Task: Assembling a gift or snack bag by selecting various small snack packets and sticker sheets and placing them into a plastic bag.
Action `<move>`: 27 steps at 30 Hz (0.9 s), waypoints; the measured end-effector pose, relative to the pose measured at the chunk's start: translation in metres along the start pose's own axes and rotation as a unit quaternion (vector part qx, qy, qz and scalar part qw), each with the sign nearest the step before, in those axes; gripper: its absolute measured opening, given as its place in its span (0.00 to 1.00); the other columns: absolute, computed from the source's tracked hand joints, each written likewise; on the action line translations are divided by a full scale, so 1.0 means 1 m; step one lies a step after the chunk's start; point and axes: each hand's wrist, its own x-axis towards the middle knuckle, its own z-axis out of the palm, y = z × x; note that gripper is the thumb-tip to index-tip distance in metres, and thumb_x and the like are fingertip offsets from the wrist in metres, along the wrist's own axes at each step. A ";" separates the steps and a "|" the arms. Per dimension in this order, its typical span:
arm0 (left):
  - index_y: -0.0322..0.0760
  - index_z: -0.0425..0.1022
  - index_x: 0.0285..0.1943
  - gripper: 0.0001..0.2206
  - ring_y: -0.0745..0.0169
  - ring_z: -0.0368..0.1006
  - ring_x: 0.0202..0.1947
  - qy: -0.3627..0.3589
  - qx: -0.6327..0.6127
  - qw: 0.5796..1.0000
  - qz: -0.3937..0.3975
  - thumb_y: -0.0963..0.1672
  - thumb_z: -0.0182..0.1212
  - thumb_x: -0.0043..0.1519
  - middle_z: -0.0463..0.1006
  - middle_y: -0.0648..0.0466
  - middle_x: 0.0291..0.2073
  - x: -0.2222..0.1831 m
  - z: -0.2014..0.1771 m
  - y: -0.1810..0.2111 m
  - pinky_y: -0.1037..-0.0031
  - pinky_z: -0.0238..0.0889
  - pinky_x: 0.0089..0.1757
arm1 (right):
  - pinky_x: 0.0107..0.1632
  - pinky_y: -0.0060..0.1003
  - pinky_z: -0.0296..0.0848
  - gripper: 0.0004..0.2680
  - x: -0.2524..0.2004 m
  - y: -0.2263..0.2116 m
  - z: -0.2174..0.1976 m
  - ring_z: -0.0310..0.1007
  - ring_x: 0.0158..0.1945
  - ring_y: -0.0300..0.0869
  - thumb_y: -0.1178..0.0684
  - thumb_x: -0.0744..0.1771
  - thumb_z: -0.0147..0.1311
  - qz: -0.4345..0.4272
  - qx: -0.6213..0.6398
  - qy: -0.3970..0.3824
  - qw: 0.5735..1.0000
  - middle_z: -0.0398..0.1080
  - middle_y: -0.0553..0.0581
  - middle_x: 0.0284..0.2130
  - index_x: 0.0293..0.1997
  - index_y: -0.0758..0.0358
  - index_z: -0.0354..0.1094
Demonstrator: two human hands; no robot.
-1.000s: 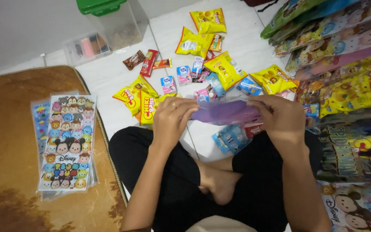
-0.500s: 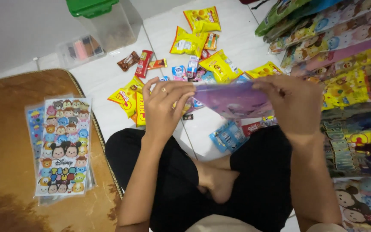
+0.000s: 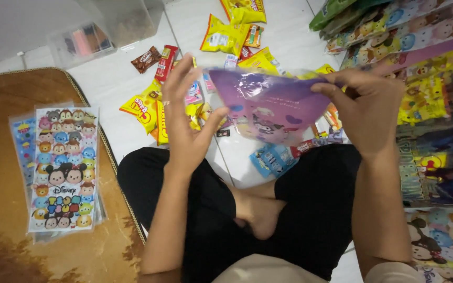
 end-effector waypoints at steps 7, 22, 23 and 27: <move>0.14 0.44 0.73 0.41 -0.01 0.54 0.61 -0.035 -0.194 0.930 -0.311 0.35 0.70 0.54 0.48 0.10 0.67 -0.118 0.099 -0.164 0.29 0.56 0.59 | 0.26 0.29 0.56 0.05 0.000 0.005 0.040 0.60 0.16 0.38 0.59 0.68 0.71 0.123 0.049 -0.018 0.991 0.66 0.56 0.14 0.45 0.63 0.80; 0.35 0.77 0.55 0.24 0.37 0.77 0.54 -0.220 -0.028 0.909 -0.353 0.46 0.77 0.51 0.82 0.41 0.47 -0.146 0.172 -0.211 0.51 0.70 0.51 | 0.57 0.65 0.65 0.29 -0.142 0.191 0.205 0.65 0.54 0.74 0.55 0.57 0.74 0.369 0.154 -0.108 0.910 0.66 0.81 0.51 0.57 0.78 0.56; 0.37 0.76 0.55 0.23 0.39 0.77 0.54 -0.222 -0.027 0.907 -0.357 0.48 0.76 0.53 0.82 0.43 0.46 -0.145 0.172 -0.210 0.53 0.70 0.52 | 0.51 0.60 0.69 0.25 -0.158 0.214 0.224 0.72 0.48 0.69 0.55 0.57 0.74 0.385 0.141 -0.122 0.904 0.71 0.77 0.45 0.51 0.76 0.61; 0.40 0.69 0.70 0.29 0.44 0.69 0.65 -0.179 -0.169 0.862 -0.444 0.52 0.69 0.61 0.75 0.41 0.62 -0.151 0.175 -0.217 0.55 0.63 0.62 | 0.54 0.42 0.71 0.21 -0.215 0.319 0.285 0.81 0.46 0.43 0.27 0.60 0.63 0.448 -0.093 -0.236 0.857 0.79 0.45 0.41 0.51 0.43 0.76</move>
